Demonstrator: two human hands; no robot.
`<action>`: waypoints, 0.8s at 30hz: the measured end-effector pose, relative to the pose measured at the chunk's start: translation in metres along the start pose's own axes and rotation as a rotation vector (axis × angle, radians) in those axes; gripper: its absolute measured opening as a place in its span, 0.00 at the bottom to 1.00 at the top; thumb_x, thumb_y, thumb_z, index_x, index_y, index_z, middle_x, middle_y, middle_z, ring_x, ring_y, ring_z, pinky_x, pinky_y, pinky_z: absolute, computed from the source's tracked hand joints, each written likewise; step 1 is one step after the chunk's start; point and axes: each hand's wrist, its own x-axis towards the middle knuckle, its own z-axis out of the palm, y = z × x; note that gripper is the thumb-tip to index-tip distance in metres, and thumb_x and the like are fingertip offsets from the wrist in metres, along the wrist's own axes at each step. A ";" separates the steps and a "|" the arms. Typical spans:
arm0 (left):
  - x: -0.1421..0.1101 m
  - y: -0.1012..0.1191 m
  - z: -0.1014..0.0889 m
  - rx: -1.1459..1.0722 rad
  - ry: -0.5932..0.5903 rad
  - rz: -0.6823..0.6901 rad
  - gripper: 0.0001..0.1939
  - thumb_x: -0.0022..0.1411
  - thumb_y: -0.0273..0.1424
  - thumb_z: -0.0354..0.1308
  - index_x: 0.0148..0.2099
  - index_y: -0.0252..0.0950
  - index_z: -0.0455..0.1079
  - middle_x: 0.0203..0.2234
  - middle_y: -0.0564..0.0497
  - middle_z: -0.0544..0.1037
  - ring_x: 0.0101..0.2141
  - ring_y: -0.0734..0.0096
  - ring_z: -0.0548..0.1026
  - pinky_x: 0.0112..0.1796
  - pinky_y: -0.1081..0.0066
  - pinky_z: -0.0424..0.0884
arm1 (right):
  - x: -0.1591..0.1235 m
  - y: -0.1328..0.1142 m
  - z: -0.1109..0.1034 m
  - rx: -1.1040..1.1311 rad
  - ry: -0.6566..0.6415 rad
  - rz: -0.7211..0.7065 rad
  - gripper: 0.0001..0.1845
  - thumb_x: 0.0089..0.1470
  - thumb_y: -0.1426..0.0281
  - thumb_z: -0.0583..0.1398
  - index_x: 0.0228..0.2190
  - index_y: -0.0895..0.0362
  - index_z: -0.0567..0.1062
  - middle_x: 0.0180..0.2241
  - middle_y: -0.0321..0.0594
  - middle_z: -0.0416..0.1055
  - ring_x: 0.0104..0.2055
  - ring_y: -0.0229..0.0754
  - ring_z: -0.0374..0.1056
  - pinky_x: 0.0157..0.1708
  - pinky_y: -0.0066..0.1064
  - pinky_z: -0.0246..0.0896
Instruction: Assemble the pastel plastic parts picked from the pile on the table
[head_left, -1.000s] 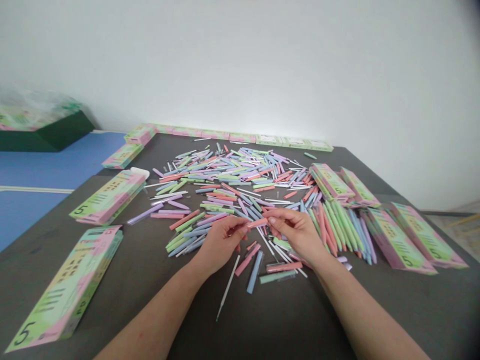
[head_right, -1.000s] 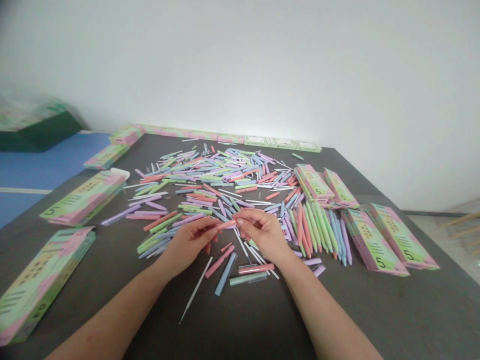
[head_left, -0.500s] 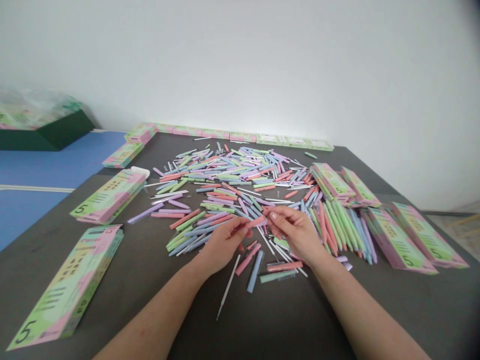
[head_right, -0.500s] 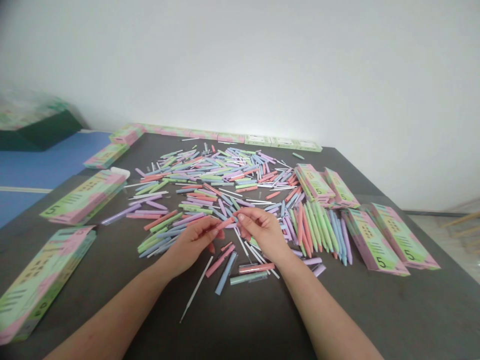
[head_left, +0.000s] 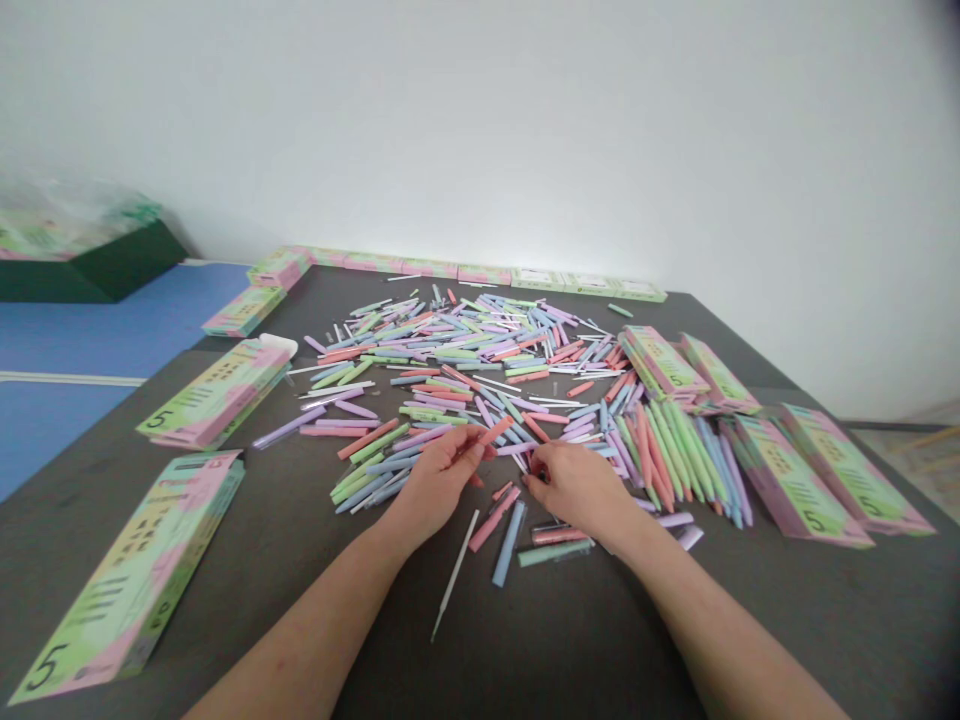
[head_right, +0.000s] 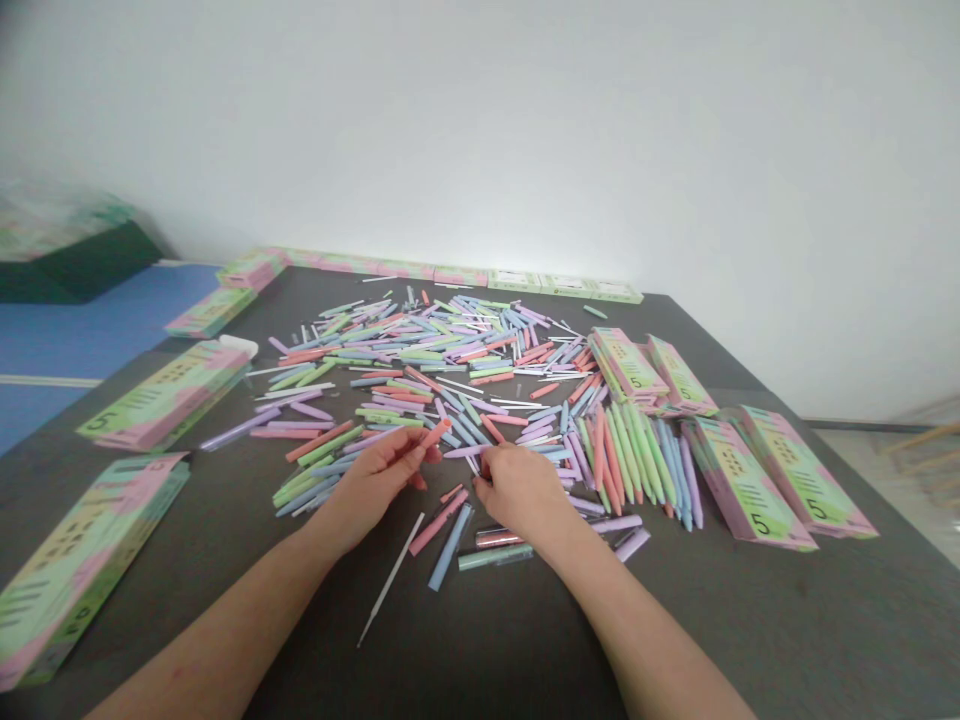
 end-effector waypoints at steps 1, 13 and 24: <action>0.000 0.001 0.000 0.002 0.007 -0.005 0.10 0.61 0.32 0.53 0.42 0.36 0.72 0.32 0.50 0.75 0.25 0.76 0.69 0.29 0.75 0.66 | 0.000 -0.001 0.001 -0.020 0.003 -0.002 0.10 0.53 0.65 0.56 0.28 0.56 0.75 0.32 0.43 0.75 0.34 0.46 0.71 0.27 0.31 0.54; 0.001 0.000 0.000 -0.041 0.025 -0.008 0.10 0.59 0.32 0.55 0.41 0.35 0.74 0.31 0.50 0.76 0.25 0.75 0.69 0.28 0.76 0.66 | -0.001 -0.008 0.004 -0.010 0.089 0.004 0.10 0.51 0.69 0.54 0.29 0.59 0.75 0.31 0.47 0.75 0.32 0.46 0.71 0.28 0.31 0.55; 0.001 0.001 0.000 -0.108 0.023 -0.031 0.09 0.58 0.32 0.57 0.40 0.36 0.75 0.30 0.50 0.75 0.26 0.75 0.69 0.27 0.77 0.66 | 0.005 0.019 -0.009 1.157 0.017 -0.017 0.07 0.45 0.70 0.59 0.30 0.58 0.72 0.21 0.32 0.68 0.20 0.32 0.58 0.21 0.24 0.51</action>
